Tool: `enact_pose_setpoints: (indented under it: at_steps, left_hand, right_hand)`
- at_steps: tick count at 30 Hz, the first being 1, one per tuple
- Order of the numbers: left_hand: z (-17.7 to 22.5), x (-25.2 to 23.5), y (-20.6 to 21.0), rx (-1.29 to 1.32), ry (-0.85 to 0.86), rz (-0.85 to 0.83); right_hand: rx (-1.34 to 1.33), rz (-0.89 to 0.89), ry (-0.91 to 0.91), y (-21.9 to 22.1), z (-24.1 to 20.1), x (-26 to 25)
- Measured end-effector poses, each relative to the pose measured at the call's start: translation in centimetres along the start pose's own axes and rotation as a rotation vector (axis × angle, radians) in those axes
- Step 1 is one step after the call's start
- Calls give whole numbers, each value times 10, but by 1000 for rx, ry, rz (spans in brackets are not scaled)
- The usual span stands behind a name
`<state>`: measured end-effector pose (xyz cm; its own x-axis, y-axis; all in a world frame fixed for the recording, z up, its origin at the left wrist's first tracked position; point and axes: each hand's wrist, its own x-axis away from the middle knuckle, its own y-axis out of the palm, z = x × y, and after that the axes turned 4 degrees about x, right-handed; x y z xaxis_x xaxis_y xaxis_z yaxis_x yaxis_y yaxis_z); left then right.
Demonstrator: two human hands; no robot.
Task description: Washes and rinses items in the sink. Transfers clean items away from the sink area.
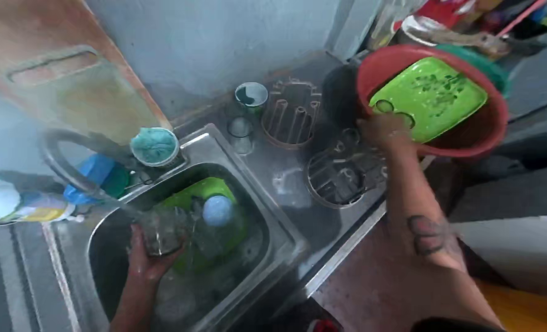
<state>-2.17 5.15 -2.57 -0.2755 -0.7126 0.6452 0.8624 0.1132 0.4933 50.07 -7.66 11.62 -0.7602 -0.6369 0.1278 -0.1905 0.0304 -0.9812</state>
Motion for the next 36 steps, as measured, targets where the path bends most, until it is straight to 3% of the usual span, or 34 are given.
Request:
enact_pose_setpoints:
  at_steps: [2,4,5,7,9,11,13,16,18,19,20,21,22,23,26,27,30,32,33,34,36]
  left_hand:
    - [-4,-11,0,48,0,-6]
    - [-6,-23,4,100,33,-31]
    - [-7,-26,9,111,66,-47]
    - [-5,-26,19,84,154,5]
    - [2,-21,24,53,220,91]
    - [15,-18,16,-2,223,88]
    - [33,-13,4,-129,137,14]
    - [44,-16,6,-336,130,73]
    - [42,-24,5,-291,254,80]
    - [39,-27,5,-238,322,59]
    - [36,-32,3,-169,380,26]
    - [31,-37,-2,-80,407,-13]
    - [29,-40,-3,-30,408,-24]
    - [29,-39,-2,-34,379,1]
    - [39,-31,2,-149,178,28]
    - [39,-34,2,-153,135,43]
    - [28,-44,7,-43,175,29]
    - [16,-43,14,28,245,53]
    - [12,-40,21,48,245,106]
    - [12,-38,25,31,211,130]
    - [17,-37,15,-39,99,99]
  right_hand:
    - [-131,136,-160,-2,-72,34]
    - [-435,140,-529,31,-165,89]
    - [-532,85,-789,62,-208,114]
    - [-413,-319,-1100,96,-277,157]
    - [-220,-624,-1151,110,-316,176]
    - [-44,-656,-1254,120,-331,182]
    - [-31,-561,-1412,128,-328,188]
    - [-573,-505,-1410,180,-327,185]
    - [-653,-484,-1266,202,-341,188]
    - [-555,-567,-1130,190,-348,195]
    - [-589,-764,-900,173,-358,201]
    - [-756,-889,-635,168,-368,205]
    - [-880,-926,-483,171,-376,207]
    - [-851,-880,-530,177,-376,207]
    - [-416,-550,-1191,189,-341,188]
    - [-435,-507,-1277,199,-335,177]
    - [-356,-539,-1206,192,-333,177]
    - [-602,-821,-770,171,-346,188]
    - [-821,-861,-524,169,-353,194]
    - [-883,-840,-442,172,-355,198]
    - [-513,-718,-812,181,-337,196]
